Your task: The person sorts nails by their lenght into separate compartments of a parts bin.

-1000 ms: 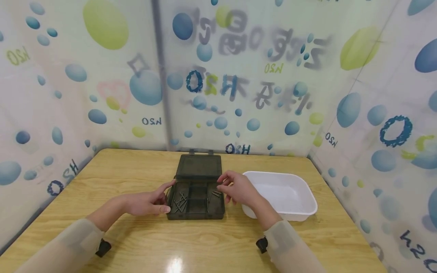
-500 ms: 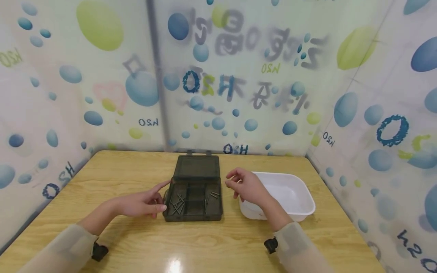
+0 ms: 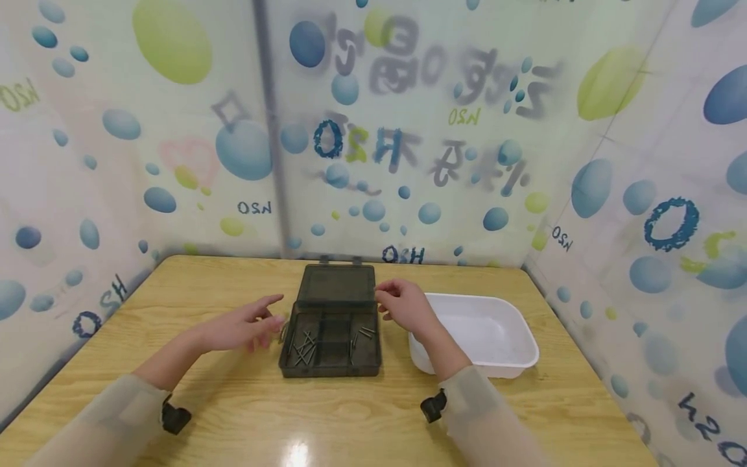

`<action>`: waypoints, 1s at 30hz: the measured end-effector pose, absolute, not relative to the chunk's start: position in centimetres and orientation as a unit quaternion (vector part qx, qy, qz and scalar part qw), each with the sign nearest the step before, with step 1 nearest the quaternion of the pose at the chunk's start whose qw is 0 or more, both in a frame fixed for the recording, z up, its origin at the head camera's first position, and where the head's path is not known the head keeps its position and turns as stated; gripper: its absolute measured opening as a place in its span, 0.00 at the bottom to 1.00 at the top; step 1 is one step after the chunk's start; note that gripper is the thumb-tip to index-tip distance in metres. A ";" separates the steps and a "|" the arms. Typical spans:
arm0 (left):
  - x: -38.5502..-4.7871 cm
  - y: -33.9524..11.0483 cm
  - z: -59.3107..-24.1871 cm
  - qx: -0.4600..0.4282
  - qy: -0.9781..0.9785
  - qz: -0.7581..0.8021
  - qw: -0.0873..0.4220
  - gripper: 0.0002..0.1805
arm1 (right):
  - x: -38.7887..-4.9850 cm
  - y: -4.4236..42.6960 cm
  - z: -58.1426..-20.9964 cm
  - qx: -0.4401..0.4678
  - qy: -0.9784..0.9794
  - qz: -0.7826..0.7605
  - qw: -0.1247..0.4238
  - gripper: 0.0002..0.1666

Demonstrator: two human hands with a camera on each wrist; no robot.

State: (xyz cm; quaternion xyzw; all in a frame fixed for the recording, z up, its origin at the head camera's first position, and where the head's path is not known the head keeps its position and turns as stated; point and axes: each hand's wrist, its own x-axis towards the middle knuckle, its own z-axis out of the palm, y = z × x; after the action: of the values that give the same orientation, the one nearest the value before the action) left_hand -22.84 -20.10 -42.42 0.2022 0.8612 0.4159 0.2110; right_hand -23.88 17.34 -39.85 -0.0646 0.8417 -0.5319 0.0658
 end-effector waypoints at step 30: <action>-29.3 -15.5 -44.5 0.073 0.853 0.501 0.127 0.31 | -30.6 13.3 -44.0 0.092 0.833 -0.540 0.073 0.28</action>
State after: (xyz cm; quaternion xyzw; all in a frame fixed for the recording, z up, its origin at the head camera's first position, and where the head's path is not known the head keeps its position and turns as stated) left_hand -29.28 -15.52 -44.54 0.0727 0.8530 0.5009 0.1271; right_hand -30.61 13.34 -43.97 0.0916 0.8333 -0.5403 0.0730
